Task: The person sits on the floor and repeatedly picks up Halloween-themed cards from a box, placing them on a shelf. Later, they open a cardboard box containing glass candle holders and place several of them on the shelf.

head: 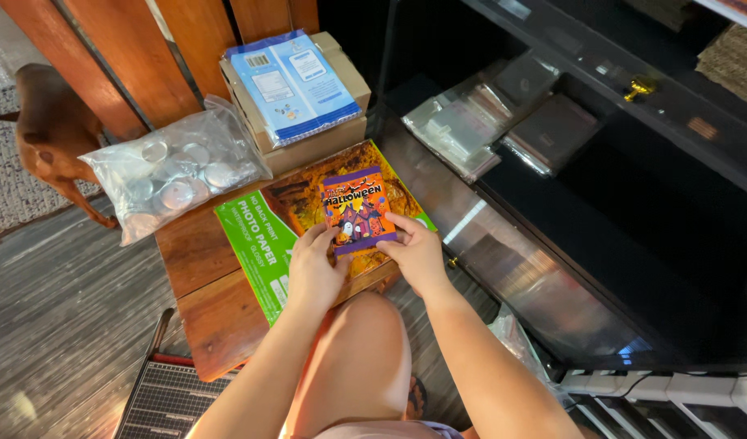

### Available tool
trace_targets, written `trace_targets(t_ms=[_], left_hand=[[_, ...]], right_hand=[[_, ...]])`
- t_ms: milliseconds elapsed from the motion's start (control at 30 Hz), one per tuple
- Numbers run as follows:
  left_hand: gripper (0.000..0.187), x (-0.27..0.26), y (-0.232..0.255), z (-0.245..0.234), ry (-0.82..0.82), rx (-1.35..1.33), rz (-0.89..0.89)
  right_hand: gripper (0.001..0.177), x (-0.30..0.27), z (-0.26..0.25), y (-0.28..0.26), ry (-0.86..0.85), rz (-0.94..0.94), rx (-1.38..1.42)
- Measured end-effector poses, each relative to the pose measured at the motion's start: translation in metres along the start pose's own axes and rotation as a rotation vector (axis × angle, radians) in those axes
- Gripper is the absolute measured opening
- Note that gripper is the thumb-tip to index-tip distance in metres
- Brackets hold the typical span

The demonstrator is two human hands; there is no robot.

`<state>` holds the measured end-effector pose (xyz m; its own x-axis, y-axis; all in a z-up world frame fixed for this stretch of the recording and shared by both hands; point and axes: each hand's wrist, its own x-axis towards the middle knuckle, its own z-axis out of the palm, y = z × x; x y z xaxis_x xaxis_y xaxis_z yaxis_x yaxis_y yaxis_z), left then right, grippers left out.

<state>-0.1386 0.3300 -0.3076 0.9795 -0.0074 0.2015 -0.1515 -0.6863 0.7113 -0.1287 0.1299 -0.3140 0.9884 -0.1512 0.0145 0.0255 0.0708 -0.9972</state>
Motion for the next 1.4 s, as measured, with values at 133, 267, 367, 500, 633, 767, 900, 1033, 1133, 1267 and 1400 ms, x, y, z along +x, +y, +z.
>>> trace_targets(t_ms=[133, 267, 367, 500, 633, 767, 900, 1033, 1133, 1267, 1400], left_hand=[[0.056, 0.001, 0.011, -0.010, 0.000, -0.092, -0.010], [0.047, 0.004, 0.004, 0.005, -0.030, -0.327, -0.079], [0.043, 0.006, 0.005, 0.016, -0.002, -0.382, -0.054], [0.040, 0.011, 0.028, 0.025, 0.065, -0.356, 0.069], [0.039, 0.018, 0.055, 0.030, 0.104, -0.330, 0.229], [0.036, 0.036, 0.091, 0.034, 0.125, -0.242, 0.403], [0.040, 0.054, 0.148, 0.027, 0.094, -0.325, 0.397], [0.039, 0.071, 0.210, 0.012, 0.111, -0.478, 0.446], [0.040, 0.083, 0.253, 0.003, 0.182, -0.421, 0.522], [0.039, 0.103, 0.305, -0.006, 0.258, -0.471, 0.658], [0.036, 0.128, 0.349, -0.003, 0.435, -0.377, 0.852]], right_hand=[[0.067, -0.008, -0.006, -0.024, -0.009, 0.071, 0.081], [0.067, -0.008, -0.018, -0.023, 0.012, 0.075, 0.171], [0.066, -0.005, -0.033, -0.012, 0.040, 0.041, 0.110], [0.062, 0.005, -0.058, 0.003, 0.091, -0.092, -0.067], [0.057, 0.001, -0.081, -0.011, 0.177, -0.170, -0.181], [0.054, 0.006, -0.103, -0.044, 0.244, -0.205, -0.087], [0.051, 0.010, -0.120, -0.107, 0.343, -0.277, -0.147], [0.051, -0.004, -0.129, -0.204, 0.413, -0.252, -0.202], [0.046, 0.008, -0.157, -0.236, 0.406, -0.535, -0.243], [0.052, 0.020, -0.190, -0.283, 0.451, -0.622, -0.232], [0.054, 0.022, -0.214, -0.321, 0.452, -0.679, -0.183]])
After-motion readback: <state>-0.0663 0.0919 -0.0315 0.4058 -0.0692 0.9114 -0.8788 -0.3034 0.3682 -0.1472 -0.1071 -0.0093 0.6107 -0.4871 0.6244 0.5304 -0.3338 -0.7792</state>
